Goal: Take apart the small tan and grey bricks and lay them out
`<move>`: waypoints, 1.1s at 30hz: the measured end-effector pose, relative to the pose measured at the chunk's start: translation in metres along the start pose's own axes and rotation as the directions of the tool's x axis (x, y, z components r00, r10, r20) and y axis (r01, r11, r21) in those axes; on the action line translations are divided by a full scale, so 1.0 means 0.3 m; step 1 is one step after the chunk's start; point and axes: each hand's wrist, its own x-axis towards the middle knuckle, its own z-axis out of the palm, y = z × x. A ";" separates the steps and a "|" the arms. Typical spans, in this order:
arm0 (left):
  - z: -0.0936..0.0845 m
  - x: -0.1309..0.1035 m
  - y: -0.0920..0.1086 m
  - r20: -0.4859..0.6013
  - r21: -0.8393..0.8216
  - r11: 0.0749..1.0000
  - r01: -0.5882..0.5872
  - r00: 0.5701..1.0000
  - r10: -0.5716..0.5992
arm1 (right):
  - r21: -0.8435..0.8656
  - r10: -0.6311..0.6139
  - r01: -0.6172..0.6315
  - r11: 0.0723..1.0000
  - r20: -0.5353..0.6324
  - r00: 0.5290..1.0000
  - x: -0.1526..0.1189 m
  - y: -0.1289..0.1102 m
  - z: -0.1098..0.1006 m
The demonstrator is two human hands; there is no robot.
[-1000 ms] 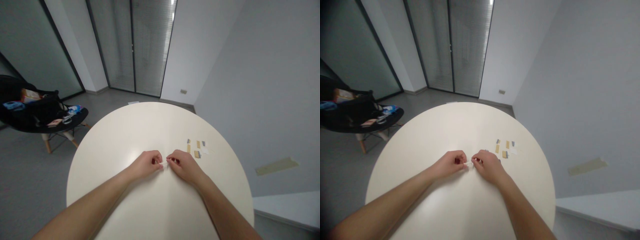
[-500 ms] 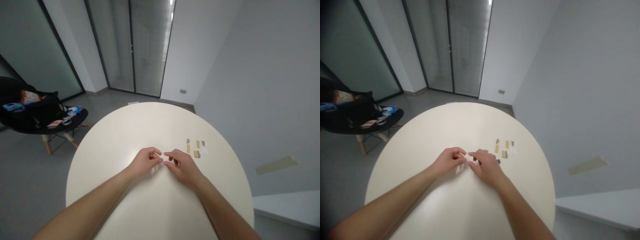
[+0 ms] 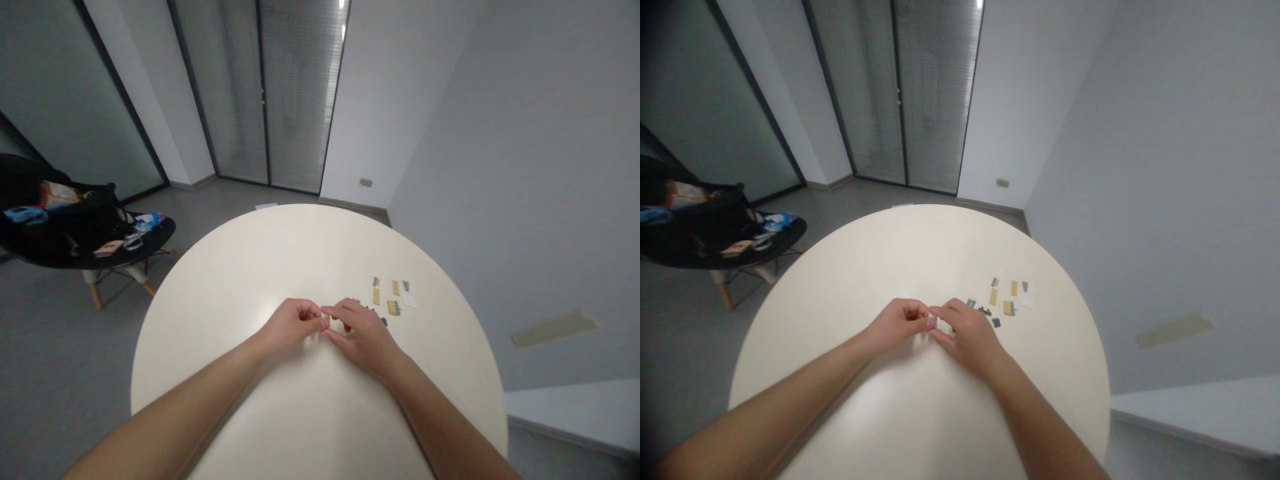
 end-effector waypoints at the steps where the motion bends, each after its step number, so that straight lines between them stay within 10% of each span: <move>1: 0.000 0.001 -0.004 0.004 0.006 1.000 -0.005 1.000 0.005 | 0.001 0.004 -0.004 1.000 0.005 1.000 0.000 -0.002 -0.002; 14: 0.002 -0.001 0.009 0.045 -0.025 0.999 -0.030 0.998 0.031 | 0.049 0.010 -0.009 0.999 -0.006 1.000 0.002 -0.015 -0.012; 22: 0.005 0.002 -0.007 0.039 0.028 1.000 -0.010 0.999 0.009 | -0.037 0.077 -0.090 0.995 -0.260 0.962 0.009 0.068 -0.075; 28: -0.019 -0.013 -0.016 0.037 0.065 0.998 0.004 0.999 -0.006 | 0.016 0.486 -0.538 0.843 -0.454 0.747 -0.049 0.258 -0.197; 33: -0.043 -0.024 -0.032 0.062 0.070 0.998 0.001 0.998 -0.005 | -0.131 0.743 -0.824 0.551 -0.373 0.556 -0.116 0.355 -0.296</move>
